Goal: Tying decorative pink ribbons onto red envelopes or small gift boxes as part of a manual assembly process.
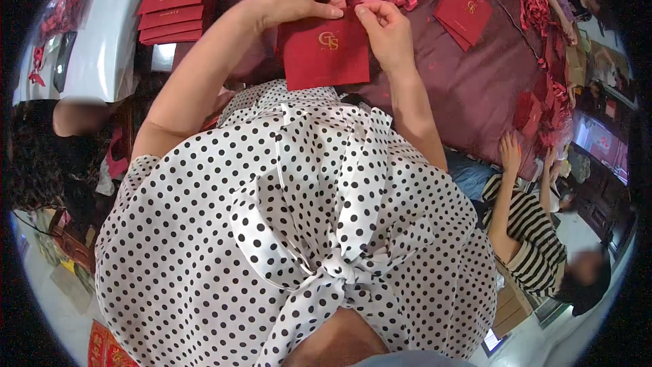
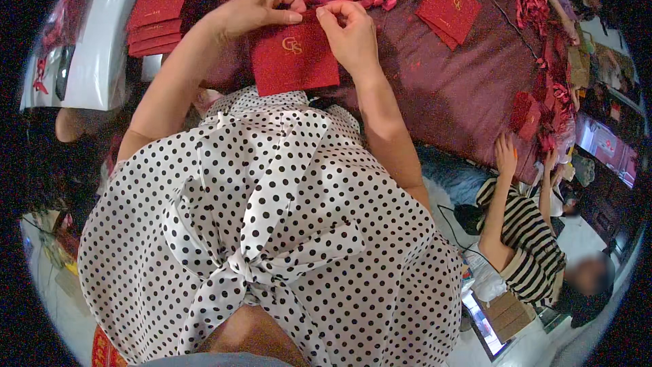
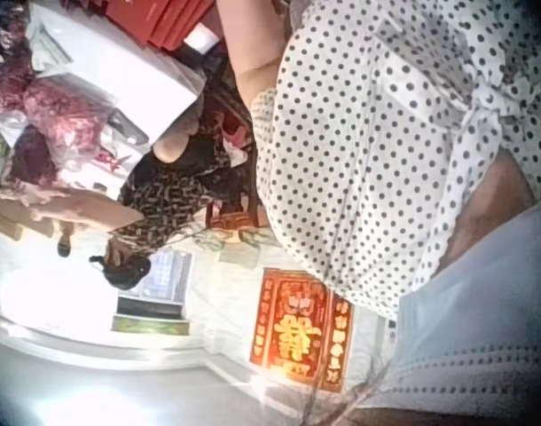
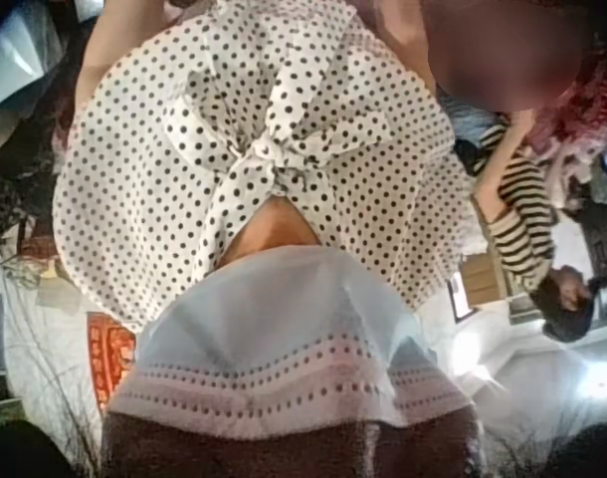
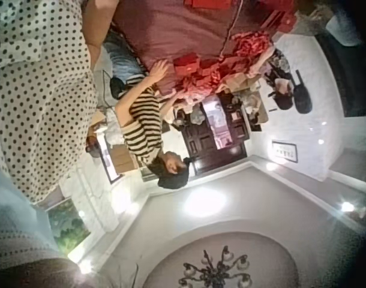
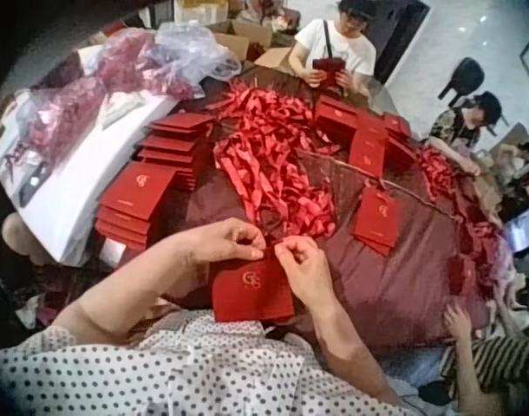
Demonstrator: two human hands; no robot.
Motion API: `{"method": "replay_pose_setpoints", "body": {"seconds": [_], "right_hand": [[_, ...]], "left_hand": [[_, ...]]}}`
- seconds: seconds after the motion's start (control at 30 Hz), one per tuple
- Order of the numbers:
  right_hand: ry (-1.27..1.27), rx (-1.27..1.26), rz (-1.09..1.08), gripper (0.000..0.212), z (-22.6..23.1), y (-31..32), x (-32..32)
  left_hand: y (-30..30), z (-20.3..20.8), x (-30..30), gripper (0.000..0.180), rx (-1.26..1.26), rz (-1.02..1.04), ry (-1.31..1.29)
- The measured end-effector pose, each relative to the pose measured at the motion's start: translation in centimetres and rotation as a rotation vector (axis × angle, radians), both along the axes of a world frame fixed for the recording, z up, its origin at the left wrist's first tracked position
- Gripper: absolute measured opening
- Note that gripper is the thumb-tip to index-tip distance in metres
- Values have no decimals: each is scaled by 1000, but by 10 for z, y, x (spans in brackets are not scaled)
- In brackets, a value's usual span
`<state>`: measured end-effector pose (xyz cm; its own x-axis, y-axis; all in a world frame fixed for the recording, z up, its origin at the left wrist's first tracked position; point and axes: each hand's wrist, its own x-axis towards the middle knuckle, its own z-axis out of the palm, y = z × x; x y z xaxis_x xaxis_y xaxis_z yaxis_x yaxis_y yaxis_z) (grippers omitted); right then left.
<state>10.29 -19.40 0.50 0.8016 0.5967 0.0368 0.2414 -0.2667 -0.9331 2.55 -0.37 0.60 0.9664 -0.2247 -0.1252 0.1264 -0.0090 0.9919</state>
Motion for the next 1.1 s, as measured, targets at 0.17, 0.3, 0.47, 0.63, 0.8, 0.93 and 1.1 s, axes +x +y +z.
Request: {"method": "replay_pose_setpoints", "body": {"seconds": [0.17,0.3,0.47,0.63,0.8,0.93,1.1], "right_hand": [[-86,61,-9,17,4,2,-5],[-277,91,5,15,9,1,-9],[-183,-113,28,13,30,-2,-24],[-255,-162,-3,16,28,-2,-21],[-370,-245,43,15,38,1,-18],[-656,-222,190,12,43,1,-11],[-914,-277,293,10,44,5,-10]], "left_hand": [[10,1,0,17,-240,-93,140],[13,-6,1,17,-334,-123,145],[14,-10,2,16,-286,-60,174],[13,-6,3,11,-165,-25,92],[7,2,3,9,-145,13,114],[3,4,4,10,-19,38,39],[5,5,5,9,31,29,21]]}}
